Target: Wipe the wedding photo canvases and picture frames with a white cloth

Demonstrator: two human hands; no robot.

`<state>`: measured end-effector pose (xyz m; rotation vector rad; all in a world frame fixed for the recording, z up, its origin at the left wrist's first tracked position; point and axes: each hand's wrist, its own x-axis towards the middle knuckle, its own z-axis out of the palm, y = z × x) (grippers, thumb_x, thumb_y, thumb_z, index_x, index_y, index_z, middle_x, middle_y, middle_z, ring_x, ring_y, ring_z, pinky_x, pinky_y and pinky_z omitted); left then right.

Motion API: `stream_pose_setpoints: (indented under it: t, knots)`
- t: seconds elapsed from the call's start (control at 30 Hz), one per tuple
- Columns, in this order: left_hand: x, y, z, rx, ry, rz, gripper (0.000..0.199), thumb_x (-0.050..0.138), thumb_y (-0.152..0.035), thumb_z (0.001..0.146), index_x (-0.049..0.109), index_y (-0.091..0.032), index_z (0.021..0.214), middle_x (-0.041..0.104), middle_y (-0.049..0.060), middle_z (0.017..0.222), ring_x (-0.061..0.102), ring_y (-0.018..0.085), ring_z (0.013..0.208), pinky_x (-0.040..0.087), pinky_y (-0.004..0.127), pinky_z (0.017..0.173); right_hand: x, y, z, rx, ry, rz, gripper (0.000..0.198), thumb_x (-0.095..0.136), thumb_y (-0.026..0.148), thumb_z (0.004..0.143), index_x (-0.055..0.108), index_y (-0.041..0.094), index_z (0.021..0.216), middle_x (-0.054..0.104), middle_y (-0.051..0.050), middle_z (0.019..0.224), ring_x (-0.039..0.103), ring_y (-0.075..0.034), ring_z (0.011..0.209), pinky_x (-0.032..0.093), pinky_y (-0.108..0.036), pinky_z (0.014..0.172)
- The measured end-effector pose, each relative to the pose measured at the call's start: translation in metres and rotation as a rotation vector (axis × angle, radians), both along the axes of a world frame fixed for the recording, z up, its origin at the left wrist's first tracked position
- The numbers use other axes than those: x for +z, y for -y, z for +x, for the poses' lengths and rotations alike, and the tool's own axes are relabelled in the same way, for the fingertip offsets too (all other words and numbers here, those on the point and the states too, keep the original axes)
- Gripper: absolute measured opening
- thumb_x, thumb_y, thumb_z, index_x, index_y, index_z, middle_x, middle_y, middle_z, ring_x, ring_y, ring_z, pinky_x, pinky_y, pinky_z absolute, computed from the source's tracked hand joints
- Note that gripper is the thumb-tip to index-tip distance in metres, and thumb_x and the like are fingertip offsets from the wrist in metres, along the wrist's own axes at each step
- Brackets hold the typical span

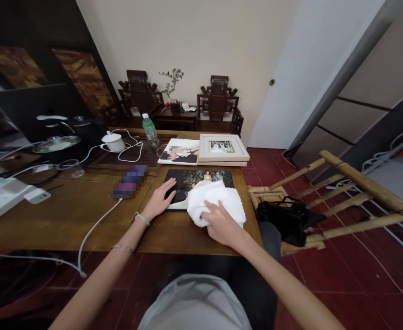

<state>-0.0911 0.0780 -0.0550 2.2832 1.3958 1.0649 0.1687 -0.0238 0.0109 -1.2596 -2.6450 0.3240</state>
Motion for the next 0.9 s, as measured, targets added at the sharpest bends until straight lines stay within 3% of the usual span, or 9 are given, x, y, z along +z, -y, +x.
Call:
stream_pose_setpoints:
  t: [0.13, 0.27, 0.37, 0.5, 0.67, 0.77, 0.9]
  knots:
    - [0.000, 0.000, 0.000, -0.006, 0.005, 0.012, 0.040, 0.045, -0.030, 0.089, 0.055, -0.014, 0.125, 0.050, 0.013, 0.136, 0.042, 0.024, 0.130, 0.034, 0.044, 0.110, 0.004, -0.045, -0.008, -0.026, 0.010, 0.059, 0.042, 0.039, 0.000, 0.065, 0.061, 0.016, 0.097, 0.059, -0.016, 0.121, 0.049, -0.027, 0.119, 0.031, -0.048, 0.102]
    - [-0.001, -0.001, -0.001, -0.010, -0.001, 0.012, 0.040, 0.045, -0.030, 0.089, 0.055, -0.015, 0.124, 0.051, 0.011, 0.136, 0.042, 0.024, 0.131, 0.034, 0.045, 0.109, 0.012, -0.096, -0.019, -0.103, 0.045, 0.071, 0.035, 0.038, 0.002, 0.067, 0.062, 0.016, 0.088, 0.068, -0.012, 0.094, 0.061, -0.024, 0.089, 0.040, -0.032, 0.081]
    - [-0.001, -0.001, -0.002, -0.015, 0.007, 0.003, 0.040, 0.045, -0.030, 0.089, 0.055, -0.015, 0.124, 0.051, 0.011, 0.136, 0.041, 0.024, 0.131, 0.034, 0.045, 0.110, 0.019, -0.127, -0.026, -0.143, 0.052, 0.067, 0.034, 0.040, 0.004, 0.068, 0.063, 0.015, 0.089, 0.068, -0.012, 0.092, 0.061, -0.025, 0.087, 0.038, -0.028, 0.073]
    - [0.000, -0.001, -0.002, -0.024, 0.013, 0.000, 0.040, 0.044, -0.031, 0.090, 0.056, -0.012, 0.124, 0.051, 0.013, 0.136, 0.041, 0.023, 0.131, 0.032, 0.043, 0.111, 0.023, -0.148, -0.031, -0.162, 0.050, 0.069, 0.034, 0.039, 0.003, 0.069, 0.063, 0.014, 0.091, 0.068, -0.012, 0.094, 0.060, -0.024, 0.090, 0.037, -0.027, 0.073]
    - [-0.001, -0.001, -0.002, -0.019, 0.011, -0.005, 0.040, 0.044, -0.031, 0.090, 0.055, -0.015, 0.125, 0.050, 0.011, 0.137, 0.041, 0.023, 0.131, 0.033, 0.044, 0.110, 0.017, -0.127, -0.032, -0.184, 0.057, 0.071, 0.039, 0.039, 0.002, 0.068, 0.062, 0.013, 0.096, 0.067, -0.014, 0.096, 0.059, -0.025, 0.093, 0.038, -0.029, 0.079]
    - [-0.003, -0.001, -0.002, -0.008, 0.006, -0.013, 0.040, 0.044, -0.030, 0.090, 0.054, -0.016, 0.126, 0.049, 0.011, 0.138, 0.040, 0.024, 0.132, 0.033, 0.046, 0.109, 0.009, -0.090, -0.028, -0.134, 0.054, 0.088, 0.041, 0.038, 0.001, 0.068, 0.061, 0.014, 0.100, 0.063, -0.015, 0.111, 0.055, -0.026, 0.108, 0.035, -0.038, 0.093]
    - [-0.003, -0.001, -0.001, -0.001, 0.005, -0.010, 0.040, 0.043, -0.030, 0.090, 0.054, -0.015, 0.126, 0.048, 0.012, 0.139, 0.040, 0.024, 0.132, 0.033, 0.046, 0.109, 0.000, -0.033, -0.023, -0.046, 0.052, 0.055, 0.045, 0.039, 0.000, 0.068, 0.060, 0.012, 0.106, 0.048, -0.021, 0.133, 0.038, -0.027, 0.130, 0.023, -0.051, 0.106]
